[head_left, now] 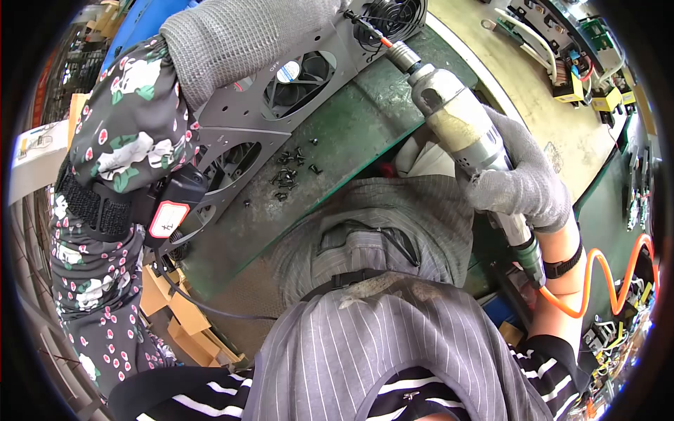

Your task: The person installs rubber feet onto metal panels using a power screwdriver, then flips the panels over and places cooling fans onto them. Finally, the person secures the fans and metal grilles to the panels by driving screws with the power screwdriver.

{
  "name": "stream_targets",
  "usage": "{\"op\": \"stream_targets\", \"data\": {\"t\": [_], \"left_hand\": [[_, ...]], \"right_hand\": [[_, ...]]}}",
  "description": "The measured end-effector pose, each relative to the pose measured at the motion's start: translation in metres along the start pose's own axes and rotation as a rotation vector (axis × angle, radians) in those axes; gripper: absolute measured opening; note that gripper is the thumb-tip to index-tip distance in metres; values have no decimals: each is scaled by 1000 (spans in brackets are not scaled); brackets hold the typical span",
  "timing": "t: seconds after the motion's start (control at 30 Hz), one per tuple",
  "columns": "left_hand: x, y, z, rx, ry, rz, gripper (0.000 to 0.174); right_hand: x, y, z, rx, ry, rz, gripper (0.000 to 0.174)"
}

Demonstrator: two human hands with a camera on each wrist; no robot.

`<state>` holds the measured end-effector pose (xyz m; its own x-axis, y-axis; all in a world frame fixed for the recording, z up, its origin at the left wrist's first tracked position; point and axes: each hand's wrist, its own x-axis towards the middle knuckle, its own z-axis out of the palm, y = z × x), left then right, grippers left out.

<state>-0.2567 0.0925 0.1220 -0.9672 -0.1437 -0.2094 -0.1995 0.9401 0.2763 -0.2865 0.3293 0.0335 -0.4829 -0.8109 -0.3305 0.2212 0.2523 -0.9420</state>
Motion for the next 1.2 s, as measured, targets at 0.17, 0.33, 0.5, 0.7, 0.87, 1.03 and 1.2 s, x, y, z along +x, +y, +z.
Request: {"op": "stream_targets", "data": {"t": [0.17, 0.33, 0.5, 0.7, 0.87, 1.03, 1.2], "left_hand": [[-5, 7, -5, -100, -29, -6, 42], [-6, 7, 0, -33, 13, -5, 42], [-17, 24, 5, 33, 107, -14, 40], [-14, 20, 13, 100, 247, 65, 36], [-6, 34, -3, 30, 51, -170, 36], [-8, 5, -1, -31, 14, 170, 30], [-77, -26, -54, 29, 328, 476, 35]], "right_hand": [[1, -1, -3, 62, -42, 39, 63], [0, 4, 2, 139, -19, 21, 68], [-6, -11, 16, 238, 100, 107, 72], [-5, -17, 18, 424, 68, 104, 67], [0, -16, 14, 187, 27, 88, 67], [-5, -15, 14, 58, 80, 41, 70], [-15, -2, 12, 47, 40, 79, 71]]}}
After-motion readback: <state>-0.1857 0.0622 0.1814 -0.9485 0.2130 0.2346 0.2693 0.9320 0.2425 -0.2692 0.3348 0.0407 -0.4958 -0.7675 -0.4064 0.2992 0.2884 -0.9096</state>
